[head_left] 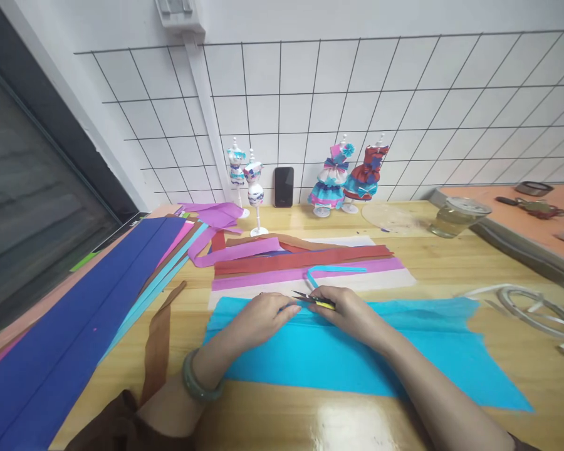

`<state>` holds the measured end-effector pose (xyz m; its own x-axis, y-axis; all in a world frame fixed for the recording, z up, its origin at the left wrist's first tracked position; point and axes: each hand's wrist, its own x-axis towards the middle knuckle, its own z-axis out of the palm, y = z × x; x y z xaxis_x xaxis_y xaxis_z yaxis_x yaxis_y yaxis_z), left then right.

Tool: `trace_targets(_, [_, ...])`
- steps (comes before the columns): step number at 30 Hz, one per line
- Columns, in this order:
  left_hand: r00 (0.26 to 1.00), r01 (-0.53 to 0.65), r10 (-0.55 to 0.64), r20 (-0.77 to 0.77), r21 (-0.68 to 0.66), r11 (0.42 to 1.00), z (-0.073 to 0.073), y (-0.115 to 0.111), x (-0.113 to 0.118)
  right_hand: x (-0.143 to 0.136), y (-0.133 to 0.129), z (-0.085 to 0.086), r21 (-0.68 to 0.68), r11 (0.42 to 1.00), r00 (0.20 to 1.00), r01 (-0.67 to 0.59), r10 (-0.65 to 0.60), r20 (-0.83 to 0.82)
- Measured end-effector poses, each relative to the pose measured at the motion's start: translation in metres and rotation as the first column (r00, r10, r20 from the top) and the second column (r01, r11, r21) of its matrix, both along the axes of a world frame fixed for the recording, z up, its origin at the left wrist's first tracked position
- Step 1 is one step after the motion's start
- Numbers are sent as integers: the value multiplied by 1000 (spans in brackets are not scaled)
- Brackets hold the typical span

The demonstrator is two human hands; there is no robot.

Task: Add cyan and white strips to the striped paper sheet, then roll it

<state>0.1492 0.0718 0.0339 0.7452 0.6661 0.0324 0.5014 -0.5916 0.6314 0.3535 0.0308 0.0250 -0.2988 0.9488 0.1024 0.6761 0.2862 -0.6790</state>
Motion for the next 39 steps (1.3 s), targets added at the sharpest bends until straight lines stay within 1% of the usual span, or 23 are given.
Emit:
trace_targets(4, [999, -49, 49, -7, -24, 999, -10, 3, 4, 3, 0, 4, 22, 999, 999, 31, -31, -31])
trace_targets(6, [997, -71, 71, 7, -47, 996, -14, 4, 3, 8, -1, 10, 47, 998, 997, 52, -50, -56])
trace_targets(8, [994, -99, 102, 29, -83, 992, -16, 4, 3, 16, -2, 17, 44, 998, 997, 46, -43, -68])
trace_targets(10, [991, -123, 129, 46, -114, 986, -17, 3, 2, 26, -4, 24, -17, 1000, 998, 23, -24, -50])
trace_targets(13, [987, -138, 147, 61, -131, 982, -17, 2, 2, 43, -7, 31, -193, 981, 1000, 8, -7, 6])
trace_targets(15, [986, -146, 155, 62, -138, 980, -16, 2, 3, 52, -8, 33, -277, 960, 999, 33, -24, 38])
trace_targets(17, [985, -154, 163, 57, -142, 978, -16, 2, 3, 60, -9, 33, -304, 950, 996, 76, -56, 73])
trace_targets(19, [984, -158, 167, 54, -144, 977, -16, 2, 3, 65, -10, 32, -308, 945, 991, 110, -81, 104])
trace_targets(23, [987, -137, 147, 58, -148, 979, -14, 2, 4, 64, -9, 28, -292, 950, 989, 114, -81, 124])
trace_targets(29, [991, -99, 111, 74, -154, 983, -14, 2, 2, 47, -7, 25, -168, 981, 987, 96, -72, 142])
trace_targets(39, [994, -69, 82, 71, -162, 984, -13, 3, 0, 30, -3, 21, -98, 994, 991, -39, 51, 126])
